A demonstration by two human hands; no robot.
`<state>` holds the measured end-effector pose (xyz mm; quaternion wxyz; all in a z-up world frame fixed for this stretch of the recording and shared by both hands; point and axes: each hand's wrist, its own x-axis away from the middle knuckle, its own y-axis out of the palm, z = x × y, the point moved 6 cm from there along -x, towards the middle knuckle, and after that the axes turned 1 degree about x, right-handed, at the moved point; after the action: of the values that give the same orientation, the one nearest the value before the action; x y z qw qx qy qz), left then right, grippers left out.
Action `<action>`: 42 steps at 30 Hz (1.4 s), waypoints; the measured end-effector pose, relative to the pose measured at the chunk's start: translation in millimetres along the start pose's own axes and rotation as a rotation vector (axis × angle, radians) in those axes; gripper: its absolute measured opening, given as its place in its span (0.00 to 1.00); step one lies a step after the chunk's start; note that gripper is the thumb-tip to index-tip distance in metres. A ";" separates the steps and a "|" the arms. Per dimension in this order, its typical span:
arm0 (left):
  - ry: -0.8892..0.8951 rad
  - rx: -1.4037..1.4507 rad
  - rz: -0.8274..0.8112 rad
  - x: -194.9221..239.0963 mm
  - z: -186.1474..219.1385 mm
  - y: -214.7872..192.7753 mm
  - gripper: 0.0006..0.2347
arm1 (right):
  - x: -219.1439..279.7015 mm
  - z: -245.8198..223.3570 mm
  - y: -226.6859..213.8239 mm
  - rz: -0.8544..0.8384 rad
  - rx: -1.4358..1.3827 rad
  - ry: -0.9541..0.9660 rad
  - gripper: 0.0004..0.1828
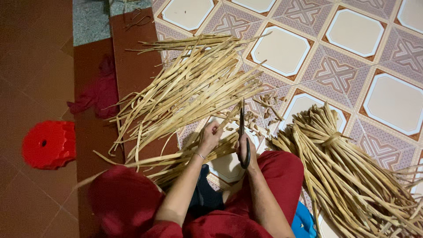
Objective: The person sits on the floor and uses shears to cut long dried plant strips into shorter pieces. The cut pieces are gathered into a bundle while the trimmed ends are discarded on the floor.
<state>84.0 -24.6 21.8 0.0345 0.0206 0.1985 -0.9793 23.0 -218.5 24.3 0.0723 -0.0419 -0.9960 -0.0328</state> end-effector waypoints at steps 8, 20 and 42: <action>0.096 -0.093 0.011 14.9 47.9 -12.8 0.04 | 12.8 -16.5 -12.8 0.058 0.177 -0.129 0.25; 0.139 -0.132 0.027 23.8 53.7 -18.5 0.03 | 30.8 -64.3 -14.1 0.163 0.587 -0.127 0.27; -0.286 -0.394 -0.349 10.8 -57.4 -1.2 0.21 | 23.1 -22.2 -48.2 0.344 -0.215 0.231 0.39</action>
<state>74.7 -1.7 -31.1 -0.1033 -0.1592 0.3785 -0.9059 -1.0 -266.2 46.8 0.1853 -0.2147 -0.9500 -0.1305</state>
